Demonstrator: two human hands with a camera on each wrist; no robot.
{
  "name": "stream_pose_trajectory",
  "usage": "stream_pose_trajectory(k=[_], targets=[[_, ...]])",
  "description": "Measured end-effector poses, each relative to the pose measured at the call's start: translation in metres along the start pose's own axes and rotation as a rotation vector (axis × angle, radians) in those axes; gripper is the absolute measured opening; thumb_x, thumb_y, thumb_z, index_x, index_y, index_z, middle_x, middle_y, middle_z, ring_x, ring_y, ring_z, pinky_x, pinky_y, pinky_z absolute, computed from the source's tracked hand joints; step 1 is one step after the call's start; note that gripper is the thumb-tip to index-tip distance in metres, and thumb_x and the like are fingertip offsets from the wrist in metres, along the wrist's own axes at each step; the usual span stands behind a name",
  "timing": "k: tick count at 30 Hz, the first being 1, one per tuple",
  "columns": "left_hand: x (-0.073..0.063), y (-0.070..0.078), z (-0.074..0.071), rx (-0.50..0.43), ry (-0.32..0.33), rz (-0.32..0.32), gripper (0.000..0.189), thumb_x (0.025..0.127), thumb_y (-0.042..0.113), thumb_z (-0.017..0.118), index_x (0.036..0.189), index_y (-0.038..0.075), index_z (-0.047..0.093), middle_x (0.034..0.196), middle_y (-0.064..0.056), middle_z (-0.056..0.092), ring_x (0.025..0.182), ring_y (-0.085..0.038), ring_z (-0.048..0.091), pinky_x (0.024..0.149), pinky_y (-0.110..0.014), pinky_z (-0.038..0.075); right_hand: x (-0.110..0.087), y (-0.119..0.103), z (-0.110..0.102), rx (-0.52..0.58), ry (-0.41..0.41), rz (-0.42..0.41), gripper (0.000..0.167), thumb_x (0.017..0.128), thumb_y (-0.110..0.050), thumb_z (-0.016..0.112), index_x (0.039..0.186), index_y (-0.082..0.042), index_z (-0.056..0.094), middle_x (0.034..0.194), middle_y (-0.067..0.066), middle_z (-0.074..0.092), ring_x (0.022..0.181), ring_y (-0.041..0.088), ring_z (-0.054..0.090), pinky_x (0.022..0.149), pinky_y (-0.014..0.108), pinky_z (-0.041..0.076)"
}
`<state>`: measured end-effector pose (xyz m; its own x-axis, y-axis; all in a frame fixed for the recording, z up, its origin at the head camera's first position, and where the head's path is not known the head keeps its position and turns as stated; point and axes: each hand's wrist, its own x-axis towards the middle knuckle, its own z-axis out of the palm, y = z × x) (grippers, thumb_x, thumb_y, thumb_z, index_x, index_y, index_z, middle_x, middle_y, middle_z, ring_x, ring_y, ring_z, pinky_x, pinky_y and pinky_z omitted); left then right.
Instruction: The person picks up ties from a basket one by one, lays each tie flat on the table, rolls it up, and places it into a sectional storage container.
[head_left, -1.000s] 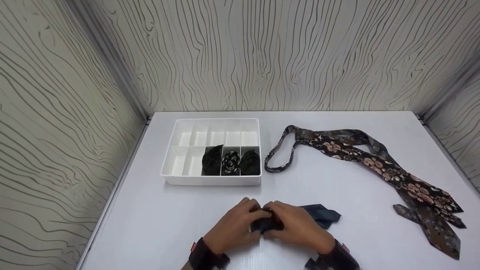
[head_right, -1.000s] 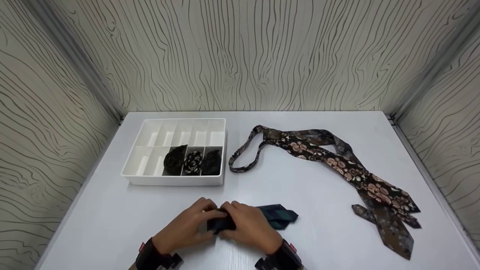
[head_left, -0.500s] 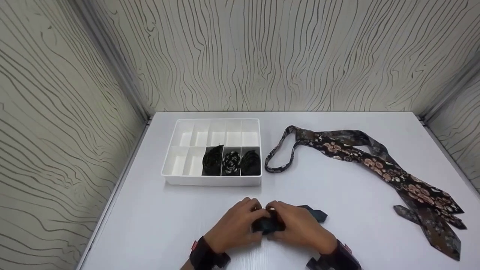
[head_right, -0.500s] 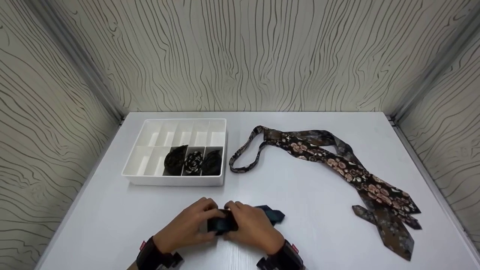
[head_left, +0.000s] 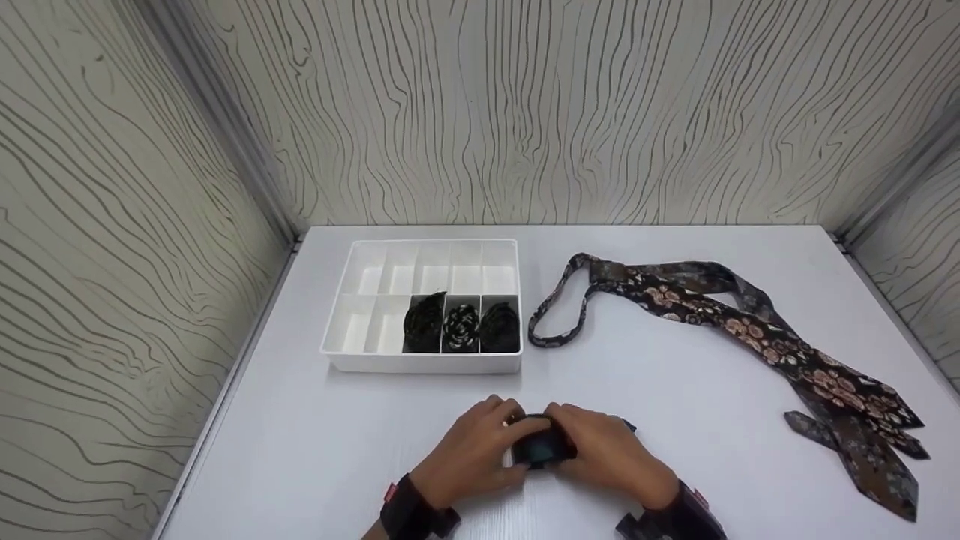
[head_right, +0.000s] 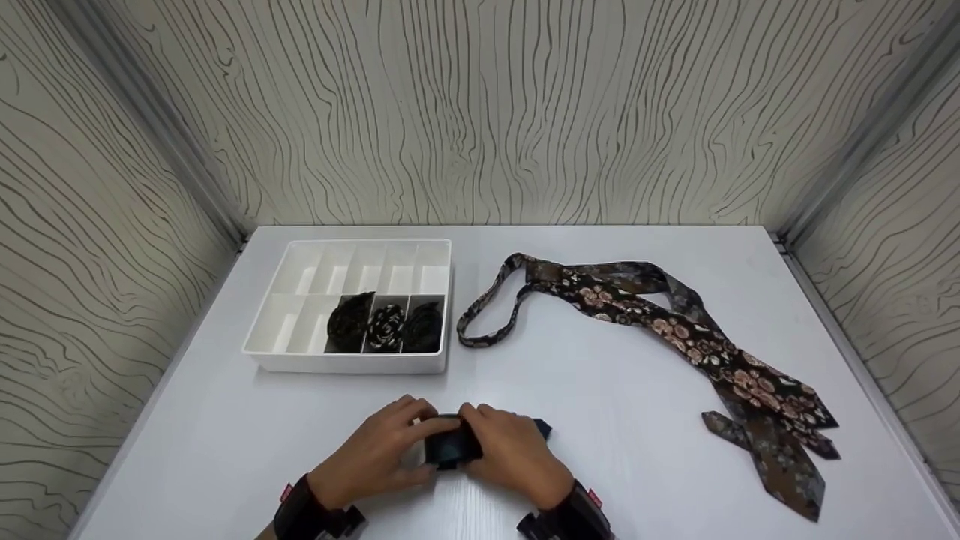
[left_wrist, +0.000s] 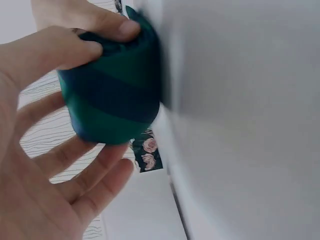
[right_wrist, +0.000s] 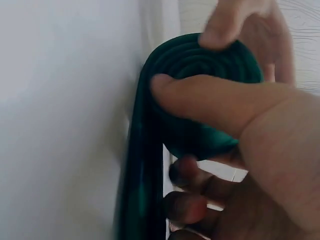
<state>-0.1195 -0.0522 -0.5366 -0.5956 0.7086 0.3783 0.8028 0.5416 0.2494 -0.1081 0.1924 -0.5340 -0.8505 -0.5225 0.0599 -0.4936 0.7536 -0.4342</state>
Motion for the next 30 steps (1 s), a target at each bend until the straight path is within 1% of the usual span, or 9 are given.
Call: stream_pose_trajectory(k=[4,6,9,13,18,21,25,27,30], targets=[[0.0005,0.0010,-0.0004,0.053,0.030,0.011,0.059,0.079,0.038,0.088,0.135,0.030,0.070,0.109,0.008,0.066,0.092,-0.011,0.056,0.081,-0.024,0.048,-0.0004,0.0026,0.0014,0.033,-0.020,0.009,0.056,0.084,-0.036,0.089,0.130,-0.023,0.061,0.117,-0.007,0.072,0.104,0.016,0.071,0.085,0.041,0.059],[0.0015,0.0018,-0.0001,0.051,0.038,0.022,0.059,0.080,0.039,0.087,0.135,0.029,0.069,0.111,0.007,0.066,0.094,-0.011,0.057,0.083,-0.024,0.048,-0.0003,0.0037,0.0015,0.055,-0.030,0.004,0.054,0.085,-0.031,0.088,0.131,-0.023,0.060,0.119,-0.006,0.072,0.108,0.016,0.070,0.090,0.043,0.059],[0.0037,0.0027,0.0004,0.032,0.046,0.044,0.057,0.079,0.038,0.087,0.132,0.027,0.070,0.111,0.007,0.065,0.094,-0.010,0.057,0.083,-0.023,0.049,-0.0008,0.0047,0.0009,0.066,-0.023,-0.004,0.053,0.084,-0.029,0.089,0.129,-0.023,0.061,0.120,-0.007,0.071,0.109,0.016,0.070,0.092,0.043,0.059],[0.0057,0.0032,0.0002,0.023,0.041,0.037,0.052,0.077,0.035,0.087,0.126,0.027,0.073,0.107,0.007,0.063,0.091,-0.010,0.054,0.081,-0.024,0.046,-0.0010,0.0052,-0.0005,0.071,-0.012,0.001,0.055,0.083,-0.034,0.089,0.130,-0.024,0.061,0.117,-0.009,0.071,0.104,0.014,0.069,0.087,0.039,0.058],[0.0050,0.0055,0.0009,0.036,-0.016,0.019,0.061,0.081,0.037,0.085,0.139,0.030,0.068,0.111,0.006,0.063,0.096,-0.011,0.055,0.085,-0.026,0.049,-0.0011,0.0060,-0.0003,0.029,-0.023,0.003,0.054,0.083,-0.039,0.090,0.125,-0.019,0.063,0.112,-0.006,0.071,0.101,0.015,0.070,0.085,0.039,0.058],[0.0050,0.0057,0.0010,0.012,-0.037,0.008,0.062,0.080,0.033,0.087,0.140,0.029,0.068,0.111,0.005,0.064,0.094,-0.010,0.054,0.083,-0.023,0.050,0.0002,0.0067,0.0006,-0.021,0.001,-0.003,0.054,0.081,-0.043,0.091,0.122,-0.021,0.066,0.112,-0.008,0.066,0.101,0.013,0.065,0.085,0.037,0.058],[0.0063,0.0043,0.0010,-0.001,-0.027,-0.003,0.063,0.080,0.029,0.088,0.140,0.026,0.068,0.109,0.004,0.062,0.093,-0.011,0.053,0.081,-0.021,0.050,0.0025,0.0073,0.0000,-0.086,0.013,0.000,0.055,0.079,-0.046,0.090,0.121,-0.019,0.067,0.110,-0.007,0.060,0.097,0.011,0.058,0.080,0.034,0.055],[0.0065,0.0038,0.0011,0.000,-0.013,-0.003,0.060,0.079,0.028,0.088,0.136,0.025,0.068,0.109,0.004,0.061,0.094,-0.011,0.053,0.081,-0.020,0.051,0.0025,0.0070,-0.0022,-0.071,-0.004,0.010,0.055,0.079,-0.047,0.090,0.120,-0.019,0.066,0.107,-0.008,0.063,0.093,0.011,0.060,0.076,0.033,0.054],[0.0073,0.0033,0.0011,-0.002,0.008,0.005,0.053,0.079,0.026,0.089,0.129,0.024,0.070,0.109,0.003,0.063,0.095,-0.012,0.054,0.083,-0.021,0.053,0.0025,0.0062,-0.0050,-0.022,-0.011,0.015,0.059,0.078,-0.048,0.090,0.124,-0.023,0.063,0.108,-0.009,0.068,0.094,0.011,0.065,0.078,0.034,0.055]])
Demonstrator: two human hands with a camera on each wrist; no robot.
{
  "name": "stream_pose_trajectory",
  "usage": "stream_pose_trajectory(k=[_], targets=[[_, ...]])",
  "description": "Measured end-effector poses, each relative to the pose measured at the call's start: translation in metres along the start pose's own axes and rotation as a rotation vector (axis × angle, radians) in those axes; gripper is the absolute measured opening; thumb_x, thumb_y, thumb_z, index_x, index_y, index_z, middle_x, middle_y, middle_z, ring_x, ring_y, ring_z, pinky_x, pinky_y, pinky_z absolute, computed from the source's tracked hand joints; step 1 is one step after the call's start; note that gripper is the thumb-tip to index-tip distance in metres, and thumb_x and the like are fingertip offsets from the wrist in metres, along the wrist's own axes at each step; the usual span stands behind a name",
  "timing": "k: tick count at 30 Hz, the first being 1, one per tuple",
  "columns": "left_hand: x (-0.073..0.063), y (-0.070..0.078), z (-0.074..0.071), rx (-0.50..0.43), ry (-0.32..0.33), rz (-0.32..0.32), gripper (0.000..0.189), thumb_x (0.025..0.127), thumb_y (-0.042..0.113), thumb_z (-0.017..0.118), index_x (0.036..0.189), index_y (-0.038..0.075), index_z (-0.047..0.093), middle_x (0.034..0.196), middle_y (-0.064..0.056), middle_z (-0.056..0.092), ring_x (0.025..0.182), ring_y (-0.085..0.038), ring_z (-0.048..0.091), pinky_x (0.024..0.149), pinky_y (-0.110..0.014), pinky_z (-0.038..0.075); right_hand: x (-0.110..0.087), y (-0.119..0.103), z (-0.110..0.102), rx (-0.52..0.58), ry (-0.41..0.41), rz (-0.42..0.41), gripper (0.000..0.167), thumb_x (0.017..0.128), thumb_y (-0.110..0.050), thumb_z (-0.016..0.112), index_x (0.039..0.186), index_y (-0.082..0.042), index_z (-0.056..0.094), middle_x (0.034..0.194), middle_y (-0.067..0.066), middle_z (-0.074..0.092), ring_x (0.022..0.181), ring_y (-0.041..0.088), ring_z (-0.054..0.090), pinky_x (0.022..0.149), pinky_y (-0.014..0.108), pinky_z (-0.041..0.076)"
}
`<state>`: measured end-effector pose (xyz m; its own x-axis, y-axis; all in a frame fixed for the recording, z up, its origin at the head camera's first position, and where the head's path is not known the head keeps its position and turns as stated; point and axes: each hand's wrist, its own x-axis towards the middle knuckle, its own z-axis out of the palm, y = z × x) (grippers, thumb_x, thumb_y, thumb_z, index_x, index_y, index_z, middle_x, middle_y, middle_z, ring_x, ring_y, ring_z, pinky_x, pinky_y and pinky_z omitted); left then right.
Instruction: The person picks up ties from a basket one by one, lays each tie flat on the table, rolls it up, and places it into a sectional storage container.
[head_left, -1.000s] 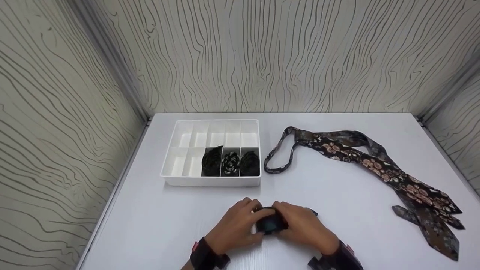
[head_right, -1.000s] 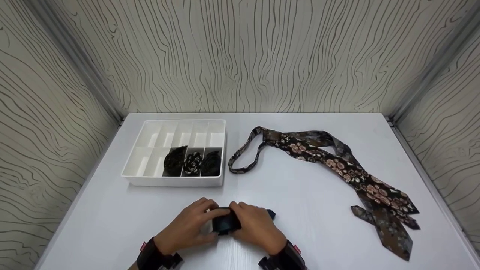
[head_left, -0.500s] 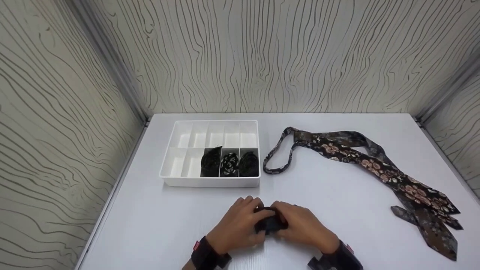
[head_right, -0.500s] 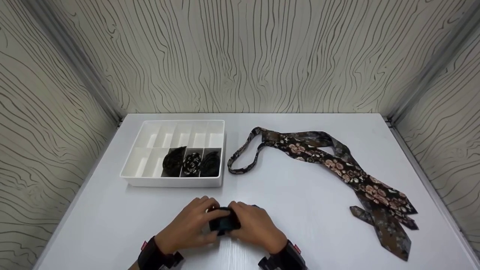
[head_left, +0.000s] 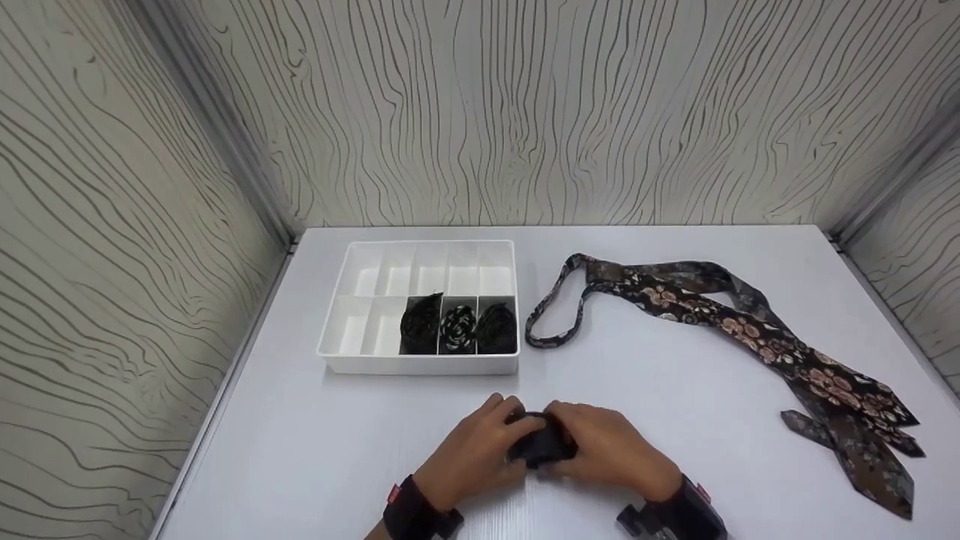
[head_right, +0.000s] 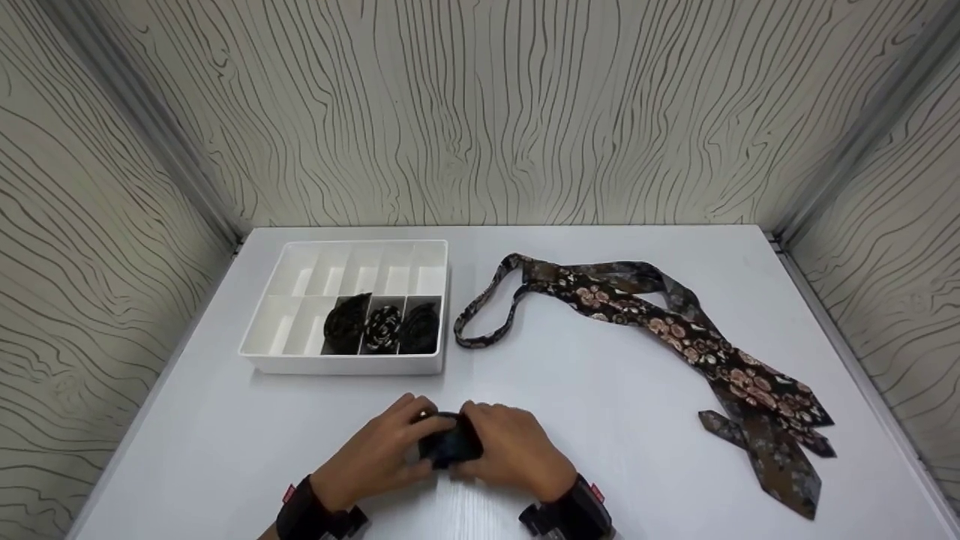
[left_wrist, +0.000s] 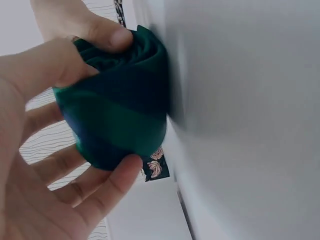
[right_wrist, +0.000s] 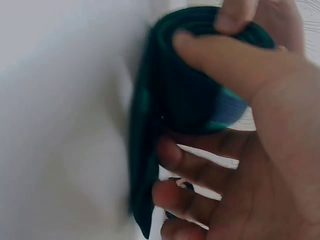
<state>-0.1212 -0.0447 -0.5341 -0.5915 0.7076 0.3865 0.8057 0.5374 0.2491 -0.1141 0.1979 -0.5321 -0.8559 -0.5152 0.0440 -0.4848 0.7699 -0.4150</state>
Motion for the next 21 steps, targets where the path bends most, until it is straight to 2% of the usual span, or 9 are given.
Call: stream_pose_trajectory(k=[2,5,8,10,12,14,16,19,21], targets=[[0.001,0.000,-0.001,0.024,0.009,0.010,0.049,0.080,0.028,0.088,0.126,0.025,0.072,0.110,0.004,0.064,0.095,-0.012,0.055,0.084,-0.023,0.053,0.001,0.000,0.000,0.012,0.015,-0.016,0.059,0.077,-0.045,0.092,0.125,-0.025,0.063,0.110,-0.010,0.067,0.097,0.010,0.064,0.080,0.035,0.056],[0.002,0.001,-0.001,0.031,0.008,0.025,0.051,0.081,0.032,0.087,0.130,0.027,0.072,0.114,0.005,0.065,0.098,-0.012,0.056,0.086,-0.025,0.053,0.003,0.002,0.003,-0.026,0.051,-0.059,0.057,0.075,-0.037,0.094,0.122,-0.022,0.066,0.115,-0.007,0.063,0.101,0.012,0.059,0.083,0.036,0.057],[0.002,0.001,0.000,-0.037,-0.001,0.002,0.052,0.086,0.037,0.084,0.135,0.027,0.070,0.118,0.004,0.064,0.103,-0.012,0.057,0.090,-0.025,0.053,0.003,0.005,0.007,-0.055,0.062,-0.086,0.056,0.073,-0.033,0.095,0.119,-0.018,0.067,0.119,-0.004,0.060,0.104,0.014,0.055,0.088,0.037,0.057],[0.001,0.001,0.001,-0.133,0.000,-0.079,0.048,0.093,0.041,0.079,0.137,0.024,0.069,0.121,0.003,0.063,0.108,-0.013,0.057,0.092,-0.025,0.054,0.003,0.008,0.009,-0.041,0.059,-0.092,0.055,0.074,-0.030,0.094,0.120,-0.017,0.067,0.121,-0.004,0.061,0.106,0.015,0.054,0.091,0.037,0.057],[-0.001,0.000,0.003,-0.215,-0.006,-0.203,0.046,0.102,0.047,0.069,0.139,0.019,0.067,0.119,0.001,0.064,0.108,-0.012,0.058,0.091,-0.027,0.055,0.003,0.011,0.009,-0.017,0.056,-0.096,0.055,0.074,-0.027,0.094,0.121,-0.016,0.066,0.121,-0.004,0.062,0.107,0.014,0.054,0.091,0.037,0.057],[-0.002,-0.002,0.003,-0.324,-0.052,-0.344,0.050,0.106,0.051,0.060,0.140,0.014,0.065,0.108,0.003,0.065,0.099,-0.009,0.059,0.084,-0.027,0.054,0.003,0.013,0.010,0.008,0.053,-0.087,0.055,0.075,-0.026,0.093,0.122,-0.015,0.066,0.119,-0.006,0.062,0.107,0.012,0.055,0.091,0.036,0.057],[-0.003,-0.004,0.006,-0.428,-0.112,-0.448,0.049,0.109,0.051,0.055,0.137,0.013,0.064,0.094,0.007,0.064,0.085,-0.005,0.057,0.075,-0.025,0.051,0.003,0.014,0.011,0.038,0.065,-0.084,0.055,0.073,-0.024,0.094,0.120,-0.016,0.066,0.119,-0.006,0.061,0.106,0.011,0.055,0.091,0.035,0.057],[-0.004,-0.006,0.011,-0.603,-0.174,-0.522,0.045,0.107,0.050,0.058,0.134,0.014,0.064,0.079,0.012,0.058,0.070,-0.001,0.052,0.068,-0.021,0.046,0.003,0.015,0.012,0.086,0.084,-0.086,0.053,0.072,-0.021,0.094,0.116,-0.018,0.067,0.119,-0.008,0.057,0.106,0.008,0.057,0.092,0.033,0.057],[-0.004,-0.007,0.014,-0.688,-0.166,-0.530,0.042,0.107,0.047,0.059,0.134,0.014,0.063,0.079,0.012,0.059,0.069,0.001,0.053,0.067,-0.020,0.047,0.004,0.016,0.013,0.133,0.094,-0.103,0.051,0.072,-0.019,0.095,0.114,-0.018,0.068,0.118,-0.009,0.056,0.104,0.007,0.058,0.091,0.032,0.058]])
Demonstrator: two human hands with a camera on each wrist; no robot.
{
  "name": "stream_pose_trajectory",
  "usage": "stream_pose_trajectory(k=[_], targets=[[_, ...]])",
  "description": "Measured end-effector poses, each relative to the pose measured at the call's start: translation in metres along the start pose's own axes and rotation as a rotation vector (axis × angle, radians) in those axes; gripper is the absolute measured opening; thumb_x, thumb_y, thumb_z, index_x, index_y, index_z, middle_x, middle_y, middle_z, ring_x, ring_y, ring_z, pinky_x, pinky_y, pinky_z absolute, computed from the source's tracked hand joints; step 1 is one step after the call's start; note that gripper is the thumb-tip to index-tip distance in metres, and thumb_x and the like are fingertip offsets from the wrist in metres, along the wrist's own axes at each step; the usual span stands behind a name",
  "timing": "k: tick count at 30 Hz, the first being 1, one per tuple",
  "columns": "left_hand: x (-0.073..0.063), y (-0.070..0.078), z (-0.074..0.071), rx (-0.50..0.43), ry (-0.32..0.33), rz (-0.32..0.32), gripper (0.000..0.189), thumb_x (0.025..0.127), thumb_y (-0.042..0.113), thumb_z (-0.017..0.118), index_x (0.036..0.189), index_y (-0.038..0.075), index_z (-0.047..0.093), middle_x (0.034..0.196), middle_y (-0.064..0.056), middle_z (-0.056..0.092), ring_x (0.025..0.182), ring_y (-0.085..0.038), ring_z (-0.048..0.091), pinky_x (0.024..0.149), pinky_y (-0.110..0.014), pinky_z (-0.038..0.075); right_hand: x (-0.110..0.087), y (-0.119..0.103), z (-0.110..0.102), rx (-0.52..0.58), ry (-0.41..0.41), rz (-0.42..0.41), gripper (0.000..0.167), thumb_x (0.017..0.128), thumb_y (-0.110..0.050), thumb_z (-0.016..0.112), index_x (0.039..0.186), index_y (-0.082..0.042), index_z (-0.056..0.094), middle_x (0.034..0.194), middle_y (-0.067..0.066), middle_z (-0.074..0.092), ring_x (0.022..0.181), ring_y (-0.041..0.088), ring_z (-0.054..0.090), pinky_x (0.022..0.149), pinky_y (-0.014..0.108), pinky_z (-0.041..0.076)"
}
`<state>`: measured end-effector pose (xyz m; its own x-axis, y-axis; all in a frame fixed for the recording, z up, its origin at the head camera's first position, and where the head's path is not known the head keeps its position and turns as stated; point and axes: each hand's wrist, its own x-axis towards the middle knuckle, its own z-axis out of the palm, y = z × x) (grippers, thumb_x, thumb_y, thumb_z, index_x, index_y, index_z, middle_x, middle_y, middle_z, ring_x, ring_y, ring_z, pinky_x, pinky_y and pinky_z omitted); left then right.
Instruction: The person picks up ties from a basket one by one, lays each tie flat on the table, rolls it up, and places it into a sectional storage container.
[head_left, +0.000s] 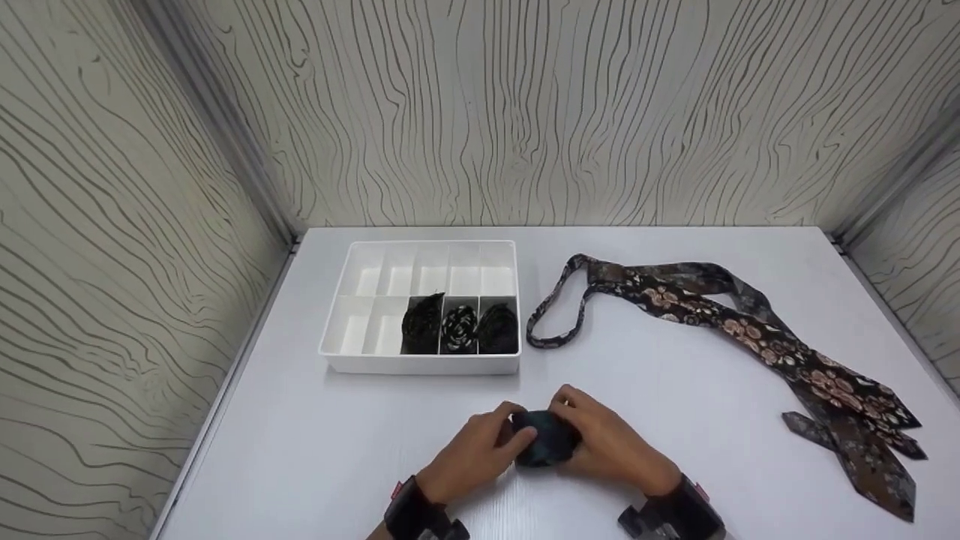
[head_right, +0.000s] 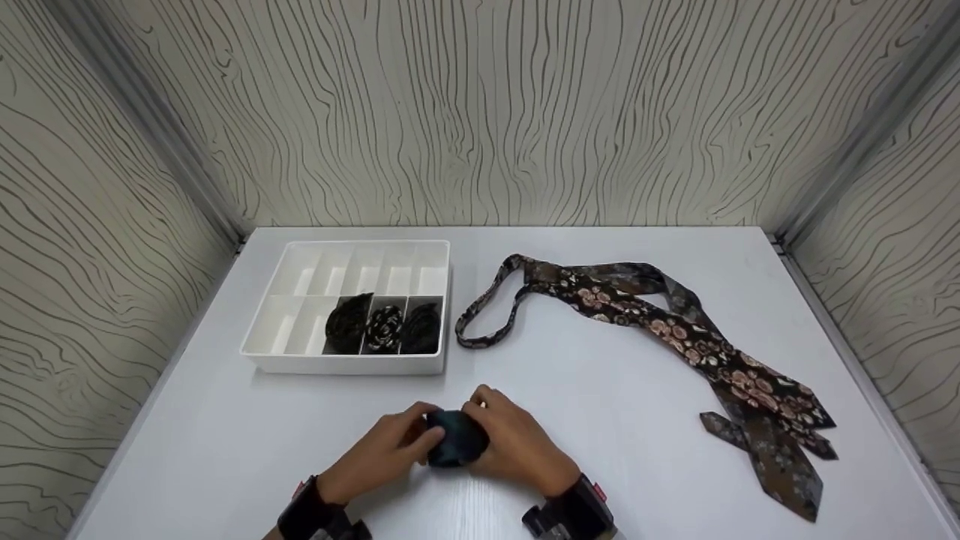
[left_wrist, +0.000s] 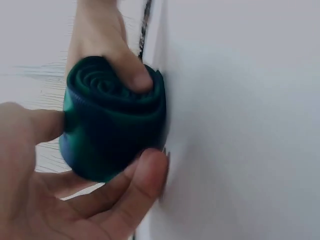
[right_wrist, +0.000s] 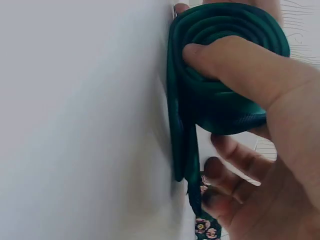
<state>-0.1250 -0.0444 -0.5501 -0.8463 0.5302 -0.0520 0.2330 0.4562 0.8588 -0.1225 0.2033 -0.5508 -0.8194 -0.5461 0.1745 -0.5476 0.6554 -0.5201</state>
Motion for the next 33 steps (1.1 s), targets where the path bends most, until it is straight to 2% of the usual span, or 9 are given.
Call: stream_pose_trajectory(k=[4,7,11,15,19,23,25,28,33], targets=[[0.002,-0.003,-0.001,-0.110,-0.007,-0.018,0.050,0.105,0.045,0.064,0.140,0.010,0.059,0.085,0.005,0.071,0.071,-0.001,0.061,0.069,-0.021,0.050,0.001,0.001,0.001,0.068,0.016,-0.019,0.050,0.072,-0.017,0.097,0.114,-0.019,0.069,0.117,-0.011,0.058,0.102,0.005,0.060,0.090,0.031,0.058],[0.003,-0.004,-0.002,-0.209,-0.035,-0.054,0.052,0.104,0.044,0.065,0.145,0.012,0.056,0.101,-0.004,0.078,0.085,-0.005,0.070,0.079,-0.024,0.054,0.003,-0.001,0.002,0.053,0.073,-0.047,0.056,0.068,-0.014,0.099,0.115,-0.018,0.069,0.117,-0.010,0.061,0.103,0.007,0.061,0.090,0.034,0.059],[0.004,-0.005,-0.001,-0.367,-0.056,-0.107,0.057,0.101,0.042,0.070,0.148,0.015,0.053,0.120,-0.013,0.074,0.106,-0.014,0.071,0.094,-0.031,0.055,0.006,-0.004,0.006,0.003,0.170,-0.114,0.062,0.059,-0.007,0.098,0.114,-0.017,0.069,0.117,-0.008,0.062,0.105,0.009,0.060,0.089,0.035,0.060],[0.006,-0.006,0.001,-0.468,-0.032,-0.122,0.063,0.096,0.039,0.076,0.148,0.014,0.050,0.124,-0.013,0.069,0.109,-0.018,0.069,0.096,-0.033,0.054,0.009,-0.006,0.010,-0.041,0.226,-0.154,0.065,0.054,-0.001,0.095,0.112,-0.020,0.070,0.118,-0.008,0.063,0.105,0.010,0.055,0.087,0.036,0.057],[0.007,-0.007,0.002,-0.460,0.008,-0.070,0.062,0.093,0.030,0.079,0.145,0.013,0.050,0.123,-0.012,0.068,0.108,-0.018,0.068,0.096,-0.030,0.053,0.009,-0.008,0.010,-0.012,0.179,-0.130,0.077,0.060,-0.010,0.095,0.131,-0.021,0.066,0.137,-0.002,0.061,0.123,0.019,0.052,0.099,0.047,0.052],[0.009,-0.007,0.000,-0.409,0.057,-0.034,0.069,0.089,0.026,0.081,0.148,0.012,0.048,0.126,-0.010,0.069,0.110,-0.017,0.067,0.098,-0.028,0.051,0.007,-0.008,0.003,0.172,0.059,-0.006,0.098,0.076,-0.039,0.095,0.158,-0.016,0.045,0.161,0.007,0.045,0.146,0.031,0.045,0.115,0.058,0.045],[0.010,-0.007,-0.002,-0.385,0.083,-0.028,0.073,0.088,0.025,0.082,0.151,0.009,0.047,0.129,-0.009,0.069,0.114,-0.018,0.065,0.101,-0.029,0.049,0.007,-0.006,-0.001,0.288,0.022,0.074,0.098,0.083,-0.044,0.090,0.161,-0.012,0.039,0.161,0.010,0.045,0.143,0.031,0.051,0.114,0.052,0.049],[0.010,-0.007,-0.004,-0.361,0.107,-0.024,0.076,0.087,0.024,0.083,0.152,0.005,0.047,0.137,-0.008,0.066,0.124,-0.020,0.062,0.109,-0.033,0.045,0.009,-0.005,-0.006,0.456,0.000,0.158,0.081,0.094,-0.036,0.082,0.158,-0.008,0.042,0.152,0.013,0.055,0.129,0.022,0.061,0.104,0.038,0.056],[0.012,-0.004,-0.010,-0.331,0.124,-0.011,0.074,0.087,0.027,0.085,0.151,0.009,0.052,0.143,-0.007,0.064,0.133,-0.025,0.059,0.116,-0.046,0.043,0.015,-0.004,-0.010,0.610,0.040,0.138,0.064,0.095,-0.022,0.082,0.149,-0.003,0.052,0.141,0.019,0.064,0.120,0.010,0.063,0.096,0.029,0.058]])
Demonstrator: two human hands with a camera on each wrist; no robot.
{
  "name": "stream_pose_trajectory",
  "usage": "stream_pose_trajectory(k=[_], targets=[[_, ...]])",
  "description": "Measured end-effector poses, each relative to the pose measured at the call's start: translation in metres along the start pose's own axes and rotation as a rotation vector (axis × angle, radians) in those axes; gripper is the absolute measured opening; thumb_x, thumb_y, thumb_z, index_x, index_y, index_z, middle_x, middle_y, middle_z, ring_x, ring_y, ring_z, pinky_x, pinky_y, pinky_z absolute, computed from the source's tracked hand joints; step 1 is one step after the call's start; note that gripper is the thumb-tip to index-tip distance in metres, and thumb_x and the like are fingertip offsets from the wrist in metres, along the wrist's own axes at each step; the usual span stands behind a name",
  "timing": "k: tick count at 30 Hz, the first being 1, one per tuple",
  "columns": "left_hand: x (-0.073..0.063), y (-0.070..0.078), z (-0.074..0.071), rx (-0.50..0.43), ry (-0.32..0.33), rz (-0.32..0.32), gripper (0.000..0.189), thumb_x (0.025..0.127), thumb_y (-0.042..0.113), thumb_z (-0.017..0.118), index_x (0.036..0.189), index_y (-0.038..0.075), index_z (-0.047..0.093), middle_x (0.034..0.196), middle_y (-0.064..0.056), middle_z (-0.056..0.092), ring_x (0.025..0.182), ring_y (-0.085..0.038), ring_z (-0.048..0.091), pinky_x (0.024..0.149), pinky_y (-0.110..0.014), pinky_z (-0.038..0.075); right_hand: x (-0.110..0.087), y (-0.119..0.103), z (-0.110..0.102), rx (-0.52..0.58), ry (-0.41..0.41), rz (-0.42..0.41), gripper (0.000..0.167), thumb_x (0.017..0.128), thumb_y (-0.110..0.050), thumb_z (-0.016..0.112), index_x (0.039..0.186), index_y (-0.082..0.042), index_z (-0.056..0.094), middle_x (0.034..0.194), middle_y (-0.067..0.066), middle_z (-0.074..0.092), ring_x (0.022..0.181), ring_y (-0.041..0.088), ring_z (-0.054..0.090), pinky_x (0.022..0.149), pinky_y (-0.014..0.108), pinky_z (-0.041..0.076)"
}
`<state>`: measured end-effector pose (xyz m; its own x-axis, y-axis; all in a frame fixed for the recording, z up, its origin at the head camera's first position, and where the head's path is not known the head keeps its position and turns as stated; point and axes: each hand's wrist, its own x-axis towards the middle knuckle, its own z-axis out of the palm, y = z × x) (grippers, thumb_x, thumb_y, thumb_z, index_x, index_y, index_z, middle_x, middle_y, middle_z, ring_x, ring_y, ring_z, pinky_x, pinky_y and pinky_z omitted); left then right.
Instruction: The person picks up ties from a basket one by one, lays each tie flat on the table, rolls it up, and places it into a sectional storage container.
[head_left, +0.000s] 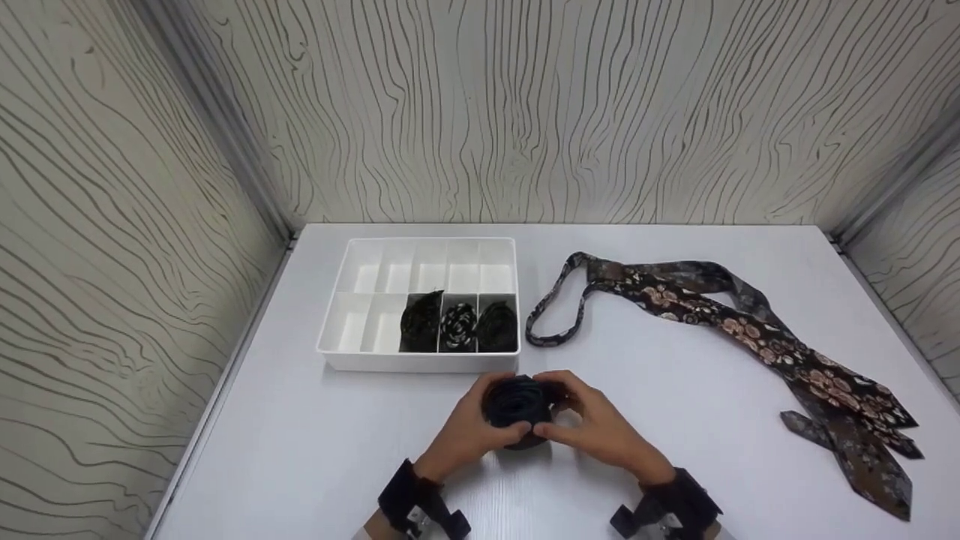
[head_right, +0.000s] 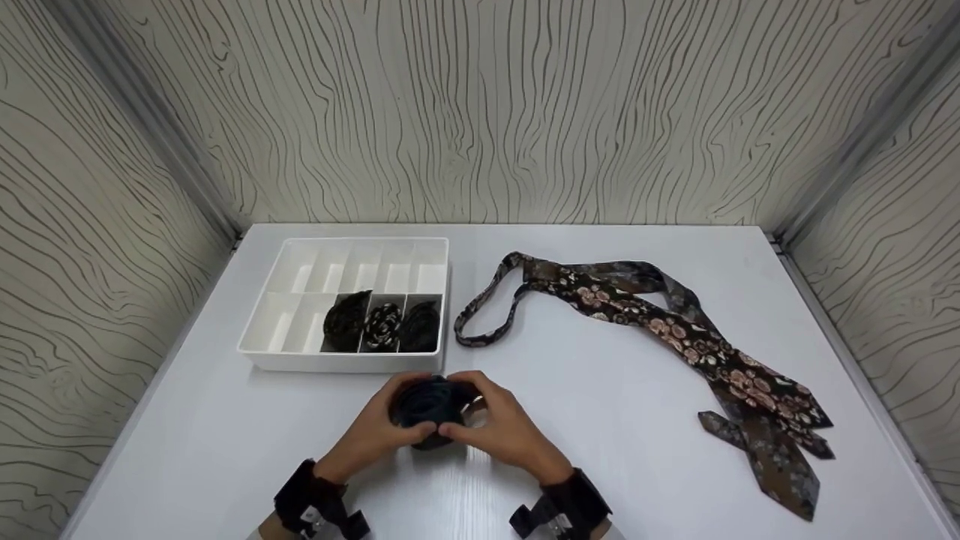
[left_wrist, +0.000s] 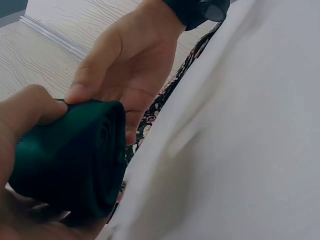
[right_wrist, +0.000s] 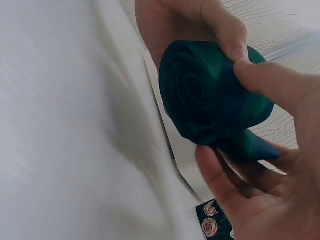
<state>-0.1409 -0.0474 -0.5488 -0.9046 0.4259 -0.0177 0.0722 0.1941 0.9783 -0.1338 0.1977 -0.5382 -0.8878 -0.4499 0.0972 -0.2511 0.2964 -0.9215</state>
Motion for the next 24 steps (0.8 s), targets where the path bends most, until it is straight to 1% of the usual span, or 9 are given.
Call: stream_pose_trajectory(k=[5,8,11,13,16,18,20,22,24], targets=[[0.006,0.010,-0.008,0.067,0.031,0.020,0.065,0.083,0.029,0.088,0.142,0.016,0.063,0.133,-0.004,0.071,0.125,-0.023,0.064,0.111,-0.048,0.046,0.008,-0.003,0.001,0.017,0.040,-0.049,0.062,0.094,-0.020,0.083,0.147,-0.003,0.054,0.141,0.016,0.064,0.120,0.007,0.062,0.097,0.030,0.057],[0.009,0.015,-0.012,0.120,0.071,0.022,0.062,0.079,0.025,0.088,0.136,0.014,0.066,0.126,-0.005,0.073,0.116,-0.021,0.066,0.105,-0.044,0.049,0.015,-0.004,0.002,0.027,0.038,-0.071,0.060,0.096,-0.018,0.080,0.148,-0.003,0.054,0.143,0.016,0.064,0.121,0.007,0.062,0.098,0.029,0.057],[0.011,0.022,-0.018,0.143,0.116,0.013,0.061,0.078,0.023,0.087,0.133,0.011,0.065,0.123,-0.007,0.073,0.112,-0.020,0.065,0.101,-0.041,0.051,0.023,-0.004,0.003,0.061,0.053,-0.087,0.053,0.102,-0.012,0.071,0.150,0.000,0.051,0.143,0.020,0.062,0.122,0.008,0.062,0.099,0.028,0.056],[0.013,0.027,-0.024,0.136,0.151,0.020,0.060,0.078,0.021,0.087,0.132,0.010,0.063,0.123,-0.009,0.072,0.111,-0.021,0.065,0.100,-0.042,0.052,0.030,-0.005,0.003,0.088,0.098,-0.069,0.045,0.107,-0.010,0.062,0.149,0.001,0.051,0.141,0.023,0.061,0.118,0.010,0.063,0.095,0.027,0.056],[0.019,0.035,-0.035,0.147,0.212,0.040,0.060,0.079,0.021,0.087,0.132,0.010,0.061,0.123,-0.010,0.072,0.111,-0.023,0.065,0.100,-0.044,0.053,0.045,-0.008,0.003,0.096,0.211,0.001,0.033,0.112,-0.014,0.051,0.142,0.000,0.056,0.132,0.023,0.065,0.106,0.015,0.066,0.084,0.026,0.055],[0.024,0.041,-0.044,0.153,0.249,0.056,0.061,0.079,0.020,0.086,0.132,0.010,0.060,0.124,-0.012,0.072,0.112,-0.024,0.066,0.100,-0.046,0.054,0.056,-0.008,0.004,0.061,0.290,0.063,0.030,0.113,-0.020,0.052,0.137,-0.003,0.061,0.124,0.018,0.068,0.097,0.019,0.066,0.077,0.025,0.053],[0.030,0.045,-0.053,0.170,0.281,0.065,0.061,0.080,0.021,0.086,0.133,0.010,0.059,0.125,-0.013,0.072,0.112,-0.025,0.067,0.100,-0.046,0.055,0.068,-0.008,0.005,0.013,0.341,0.108,0.029,0.111,-0.023,0.057,0.132,-0.004,0.062,0.116,0.015,0.069,0.090,0.020,0.065,0.074,0.024,0.051],[0.037,0.050,-0.062,0.175,0.310,0.063,0.062,0.080,0.021,0.086,0.134,0.010,0.058,0.127,-0.014,0.071,0.113,-0.026,0.067,0.100,-0.046,0.055,0.079,-0.006,0.006,-0.045,0.359,0.152,0.032,0.108,-0.025,0.063,0.132,-0.003,0.062,0.110,0.012,0.069,0.085,0.019,0.063,0.072,0.023,0.049],[0.045,0.053,-0.072,0.182,0.337,0.059,0.061,0.081,0.021,0.086,0.133,0.009,0.057,0.127,-0.014,0.071,0.113,-0.026,0.067,0.100,-0.046,0.055,0.089,-0.003,0.007,-0.082,0.352,0.179,0.038,0.106,-0.027,0.066,0.134,-0.001,0.060,0.105,0.010,0.069,0.081,0.015,0.060,0.071,0.024,0.048]])
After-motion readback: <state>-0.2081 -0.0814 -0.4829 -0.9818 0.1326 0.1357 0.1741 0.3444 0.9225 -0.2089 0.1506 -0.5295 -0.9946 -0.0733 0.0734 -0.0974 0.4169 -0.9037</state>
